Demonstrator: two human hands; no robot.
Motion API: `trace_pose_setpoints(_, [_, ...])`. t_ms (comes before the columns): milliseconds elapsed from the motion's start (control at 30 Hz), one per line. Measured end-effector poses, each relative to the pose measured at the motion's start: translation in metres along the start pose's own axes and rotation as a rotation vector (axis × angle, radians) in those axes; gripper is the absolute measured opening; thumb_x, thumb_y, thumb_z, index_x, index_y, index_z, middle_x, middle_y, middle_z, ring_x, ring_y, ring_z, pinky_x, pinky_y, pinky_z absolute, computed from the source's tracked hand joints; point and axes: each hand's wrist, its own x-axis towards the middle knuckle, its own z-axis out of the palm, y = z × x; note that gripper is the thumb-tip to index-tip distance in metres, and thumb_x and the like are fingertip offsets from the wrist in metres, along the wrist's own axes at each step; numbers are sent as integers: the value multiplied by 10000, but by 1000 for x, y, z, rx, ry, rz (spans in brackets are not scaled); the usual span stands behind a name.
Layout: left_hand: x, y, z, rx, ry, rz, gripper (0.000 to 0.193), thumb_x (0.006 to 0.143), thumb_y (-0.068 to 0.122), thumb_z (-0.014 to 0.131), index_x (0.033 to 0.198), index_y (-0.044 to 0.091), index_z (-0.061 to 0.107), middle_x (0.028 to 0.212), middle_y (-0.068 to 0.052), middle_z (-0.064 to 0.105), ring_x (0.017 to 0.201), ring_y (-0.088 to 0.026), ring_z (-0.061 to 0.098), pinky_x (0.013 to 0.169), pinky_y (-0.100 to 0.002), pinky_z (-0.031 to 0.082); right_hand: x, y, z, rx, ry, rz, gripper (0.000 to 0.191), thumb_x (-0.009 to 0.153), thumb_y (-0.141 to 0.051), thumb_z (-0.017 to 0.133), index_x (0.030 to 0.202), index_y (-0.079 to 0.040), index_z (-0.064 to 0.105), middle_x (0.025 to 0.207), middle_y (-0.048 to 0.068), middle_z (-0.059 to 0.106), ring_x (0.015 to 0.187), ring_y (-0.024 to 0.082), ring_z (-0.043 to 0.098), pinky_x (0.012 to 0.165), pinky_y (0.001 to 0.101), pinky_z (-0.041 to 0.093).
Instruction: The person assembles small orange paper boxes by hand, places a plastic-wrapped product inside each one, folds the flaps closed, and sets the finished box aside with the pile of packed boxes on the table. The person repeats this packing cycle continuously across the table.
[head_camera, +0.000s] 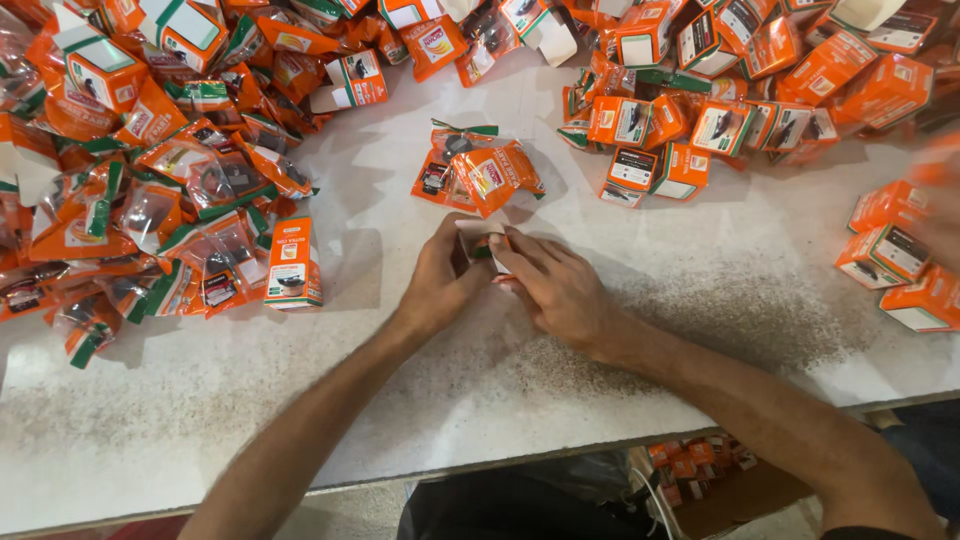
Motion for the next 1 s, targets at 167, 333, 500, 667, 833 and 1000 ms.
trace_pose_setpoints(167, [5, -3, -20, -620, 8, -338, 230, 922, 145, 642, 1090, -7, 684, 866, -83, 697, 700, -127, 653, 658, -302, 575, 3, 0, 3, -32, -69, 74, 547, 868, -77, 740, 1368, 30, 543, 1330, 284, 607, 1157, 438, 637, 981, 479, 520])
trace_pose_setpoints(333, [27, 4, -13, -194, -83, -297, 162, 900, 49, 724, 1010, -14, 623, 909, -129, 704, 685, -167, 627, 609, -337, 521, 7, -3, 1, 24, -42, 141, 477, 825, -79, 755, 1239, -1, 529, 1283, 254, 658, 1120, 408, 666, 939, 482, 534])
trace_pose_setpoints(500, [7, 12, 3, 381, 55, 327, 285, 854, -4, 695, 1138, -24, 675, 1183, -159, 689, 1119, -295, 681, 953, -386, 569, 7, -4, 0, 94, -149, 352, 479, 831, -70, 791, 1221, -53, 514, 1025, 174, 712, 1012, 393, 695, 829, 498, 545])
trace_pose_setpoints(667, [-13, 18, -6, 515, -169, 683, 495, 824, 76, 801, 1253, -63, 596, 1439, -254, 546, 1412, -426, 456, 1143, -511, 424, 3, -1, 3, 148, -27, 278, 554, 799, -59, 779, 1228, -30, 431, 1071, 204, 702, 1003, 411, 699, 807, 488, 562])
trace_pose_setpoints(833, [-11, 18, -7, 372, -103, 461, 335, 908, -18, 700, 1235, -18, 628, 1463, -189, 597, 1455, -389, 506, 1140, -447, 510, 3, 0, 5, 126, -25, 259, 531, 829, -81, 786, 1216, -40, 425, 1054, 195, 714, 982, 405, 710, 778, 487, 564])
trace_pose_setpoints(1000, [-11, 12, -8, 493, -129, 646, 233, 915, -5, 753, 1092, 25, 605, 1515, -203, 559, 1493, -388, 481, 1205, -443, 485, 6, 0, 1, 105, -76, 297, 551, 874, -132, 819, 1244, -31, 423, 1005, 201, 703, 953, 409, 700, 767, 504, 550])
